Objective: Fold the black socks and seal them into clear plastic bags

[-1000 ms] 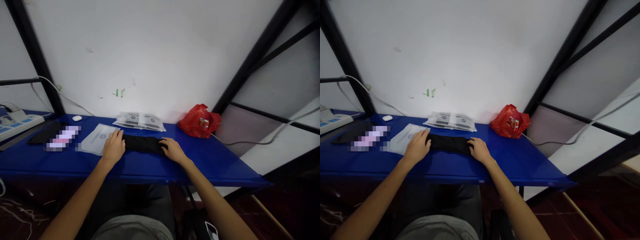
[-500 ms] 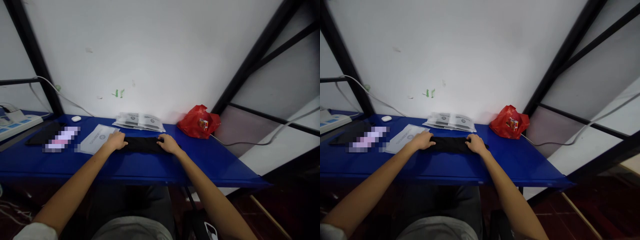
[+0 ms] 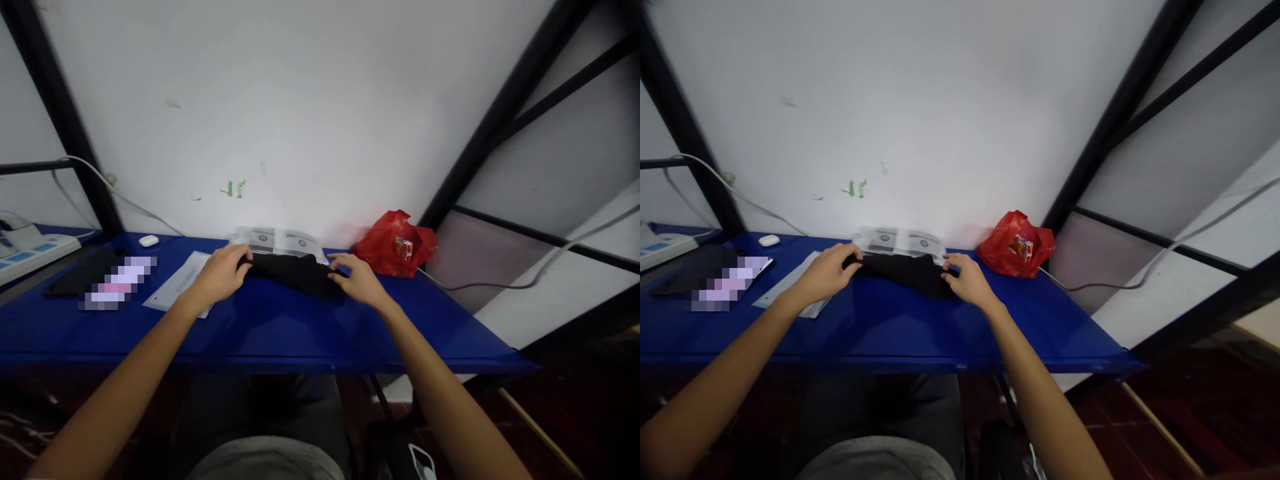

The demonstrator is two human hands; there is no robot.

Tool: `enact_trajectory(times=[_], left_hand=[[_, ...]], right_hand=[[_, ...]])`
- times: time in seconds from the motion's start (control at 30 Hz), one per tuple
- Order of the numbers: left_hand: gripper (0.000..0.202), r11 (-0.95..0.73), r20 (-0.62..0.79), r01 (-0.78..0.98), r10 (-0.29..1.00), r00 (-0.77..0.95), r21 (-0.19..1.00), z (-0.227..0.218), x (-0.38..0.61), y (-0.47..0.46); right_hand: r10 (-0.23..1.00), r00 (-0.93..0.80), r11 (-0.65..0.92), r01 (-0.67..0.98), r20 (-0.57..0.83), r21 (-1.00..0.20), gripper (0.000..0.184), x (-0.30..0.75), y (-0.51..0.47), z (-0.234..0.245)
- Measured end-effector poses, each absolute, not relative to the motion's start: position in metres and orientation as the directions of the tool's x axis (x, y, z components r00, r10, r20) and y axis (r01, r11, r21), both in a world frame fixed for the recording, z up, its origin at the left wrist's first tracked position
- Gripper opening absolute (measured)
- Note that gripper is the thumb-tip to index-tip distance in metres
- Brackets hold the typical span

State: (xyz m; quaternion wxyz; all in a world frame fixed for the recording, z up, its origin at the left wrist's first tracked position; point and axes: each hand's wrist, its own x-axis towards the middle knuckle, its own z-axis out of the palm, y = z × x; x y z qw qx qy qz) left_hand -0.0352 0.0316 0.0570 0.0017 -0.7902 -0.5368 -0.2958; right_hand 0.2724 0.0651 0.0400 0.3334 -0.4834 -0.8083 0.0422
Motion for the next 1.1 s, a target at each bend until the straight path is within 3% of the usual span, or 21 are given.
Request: enact_trajectory(times=[0.1,0.2,0.27,0.33,0.47,0.67,0.83,0.97,1.1], left_hand=[[0.021,-0.48,0.376,0.71,0.871,0.316,0.516,0.064,-0.048,0.005],[0.03,-0.437,0.317,0.701,0.898,0.305,0.564,0.053,-0.048,-0.006],[0.035,-0.421,0.247,0.76,0.907,0.341,0.496,0.038,-0.04,-0.008],[0.04,-0.433,0.171,0.829,0.902,0.397,0.355,0.021,-0.028,-0.008],[0.041,-0.425,0.102,0.897,0.904,0.414,0.12,-0.002,-0.014,-0.005],[0.042,-0.363,0.086,0.928,0.93,0.356,0.086,-0.003,-0.017,0.026],[0.043,-0.294,0.011,0.951,0.956,0.294,0.097,0.007,-0.023,0.053],[0.045,-0.21,-0.136,0.944,0.959,0.25,0.253,0.014,-0.035,0.065],[0.03,-0.221,-0.197,0.91,0.933,0.302,0.35,0.02,-0.047,0.068]], right_hand=[[0.808,-0.449,0.586,0.678,0.381,-0.444,0.009,0.284,0.028,0.053],[0.812,-0.388,0.575,0.661,0.437,-0.482,0.02,0.278,0.006,0.055],[0.797,-0.342,0.578,0.671,0.499,-0.464,0.021,0.264,0.003,0.048],[0.787,-0.377,0.588,0.695,0.488,-0.413,0.02,0.248,0.006,0.036],[0.827,-0.509,0.56,0.786,0.239,-0.263,0.041,0.228,0.018,0.008],[0.895,-0.425,0.445,0.873,0.135,-0.199,0.057,0.228,0.055,-0.003],[0.899,-0.428,0.437,0.869,0.091,-0.232,0.044,0.224,0.081,0.012],[0.914,-0.403,0.398,0.878,0.039,-0.266,0.037,0.22,0.089,0.02],[0.911,-0.402,0.366,0.891,-0.09,-0.268,0.02,0.22,0.095,0.024]])
